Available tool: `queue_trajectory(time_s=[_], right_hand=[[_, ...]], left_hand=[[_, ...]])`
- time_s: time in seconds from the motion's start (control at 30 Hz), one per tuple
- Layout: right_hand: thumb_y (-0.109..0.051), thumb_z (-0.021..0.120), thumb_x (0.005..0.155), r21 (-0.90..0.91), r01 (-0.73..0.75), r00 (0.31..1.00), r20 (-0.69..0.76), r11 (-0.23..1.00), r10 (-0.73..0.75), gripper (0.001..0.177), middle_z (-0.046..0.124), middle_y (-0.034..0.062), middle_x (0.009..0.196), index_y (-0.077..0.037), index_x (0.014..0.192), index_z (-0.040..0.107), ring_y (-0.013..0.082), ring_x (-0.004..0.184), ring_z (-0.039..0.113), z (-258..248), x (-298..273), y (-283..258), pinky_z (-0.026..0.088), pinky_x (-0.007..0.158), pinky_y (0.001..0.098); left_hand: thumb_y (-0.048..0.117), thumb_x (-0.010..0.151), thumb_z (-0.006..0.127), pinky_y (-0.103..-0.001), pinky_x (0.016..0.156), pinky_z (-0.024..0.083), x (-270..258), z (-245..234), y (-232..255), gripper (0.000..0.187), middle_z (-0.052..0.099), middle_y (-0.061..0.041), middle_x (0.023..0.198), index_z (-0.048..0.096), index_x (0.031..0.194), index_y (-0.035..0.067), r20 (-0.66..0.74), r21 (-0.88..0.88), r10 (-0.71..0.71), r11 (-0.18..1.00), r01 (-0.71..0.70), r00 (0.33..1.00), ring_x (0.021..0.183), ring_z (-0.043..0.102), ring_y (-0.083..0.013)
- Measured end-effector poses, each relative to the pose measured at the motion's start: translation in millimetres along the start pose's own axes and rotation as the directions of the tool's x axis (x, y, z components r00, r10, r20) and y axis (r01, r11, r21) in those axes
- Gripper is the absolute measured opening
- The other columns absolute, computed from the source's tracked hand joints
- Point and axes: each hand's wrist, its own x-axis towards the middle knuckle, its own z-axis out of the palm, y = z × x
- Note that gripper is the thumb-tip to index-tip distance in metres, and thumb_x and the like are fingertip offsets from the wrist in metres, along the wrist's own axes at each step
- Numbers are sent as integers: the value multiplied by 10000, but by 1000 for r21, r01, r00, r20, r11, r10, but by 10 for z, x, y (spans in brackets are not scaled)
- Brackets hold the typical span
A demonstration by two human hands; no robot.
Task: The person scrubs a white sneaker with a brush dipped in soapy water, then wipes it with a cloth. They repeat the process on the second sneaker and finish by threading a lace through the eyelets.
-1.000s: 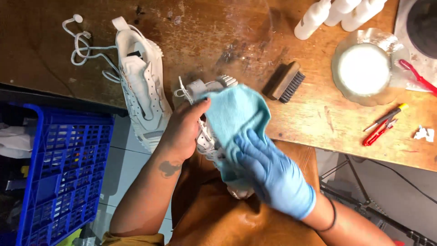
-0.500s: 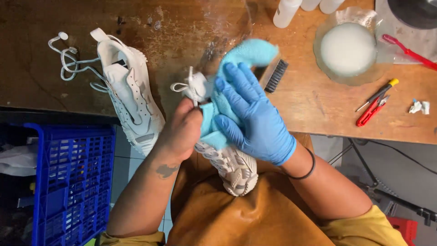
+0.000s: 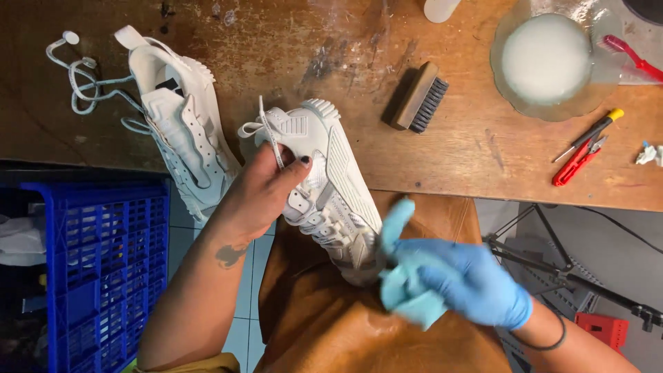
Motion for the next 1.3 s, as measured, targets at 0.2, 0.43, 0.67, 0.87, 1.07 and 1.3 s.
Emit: queue_trajectory(time_s=[0.2, 0.43, 0.67, 0.87, 1.07, 1.3], right_hand=[[-341, 518, 1034, 468, 32, 890, -415, 883, 188, 425, 536, 49, 995, 18, 1251, 589, 138, 878, 507, -58, 441, -266, 413, 782, 276], [-270, 581, 1065, -377, 367, 915, -18, 851, -403, 572, 281, 229, 1672, -77, 1568, 389, 480, 1576, 278, 373, 791, 23, 228, 1307, 638], [-131, 684, 941, -99, 208, 978, 36, 973, -205, 544, 470, 179, 1579, -72, 1461, 535, 349, 1494, 437, 299, -151, 384, 371, 1237, 440], [-231, 562, 1000, 810, 70, 909, -292, 582, 297, 325, 288, -15, 585, 45, 853, 650, 99, 496, 267, 148, 160, -79, 568, 480, 308], [-279, 729, 983, -148, 265, 954, -101, 953, -281, 815, 175, 259, 1715, -190, 1629, 241, 420, 1618, 187, 502, 491, 185, 194, 1325, 516], [-70, 680, 781, 95, 169, 984, -65, 981, -163, 488, 691, 281, 1297, -12, 1265, 711, 482, 1160, 670, 173, -44, 192, 580, 897, 583]], left_hand=[[294, 949, 630, -405, 896, 459, 7, -15, 195, 294, 649, -139, 1042, 545, 1054, 33, 184, 597, 120, 775, -208, 975, 992, 603, -264], [260, 992, 534, -420, 1007, 417, -44, 12, 302, 348, 658, -164, 1266, 513, 1250, 27, 329, 597, 80, 755, -272, 941, 1175, 584, -301], [360, 840, 776, -488, 806, 486, -151, -15, 346, 625, 714, -128, 1155, 490, 1334, 107, 305, 831, -148, 524, -187, 941, 1033, 670, -381], [487, 730, 916, -447, 987, 476, -98, 178, 360, 1262, 693, -253, 1196, 92, 1656, 248, 220, 870, -115, 472, -142, 969, 1206, 630, -365], [501, 938, 785, -422, 507, 433, -36, 234, -40, 869, 445, -16, 530, 354, 1604, 146, 302, 789, 377, 417, -452, 876, 443, 496, -235], [277, 944, 770, -392, 729, 603, -66, 211, -144, 556, 758, -151, 841, 594, 1471, 264, 42, 681, 521, 610, -406, 853, 861, 753, -312]])
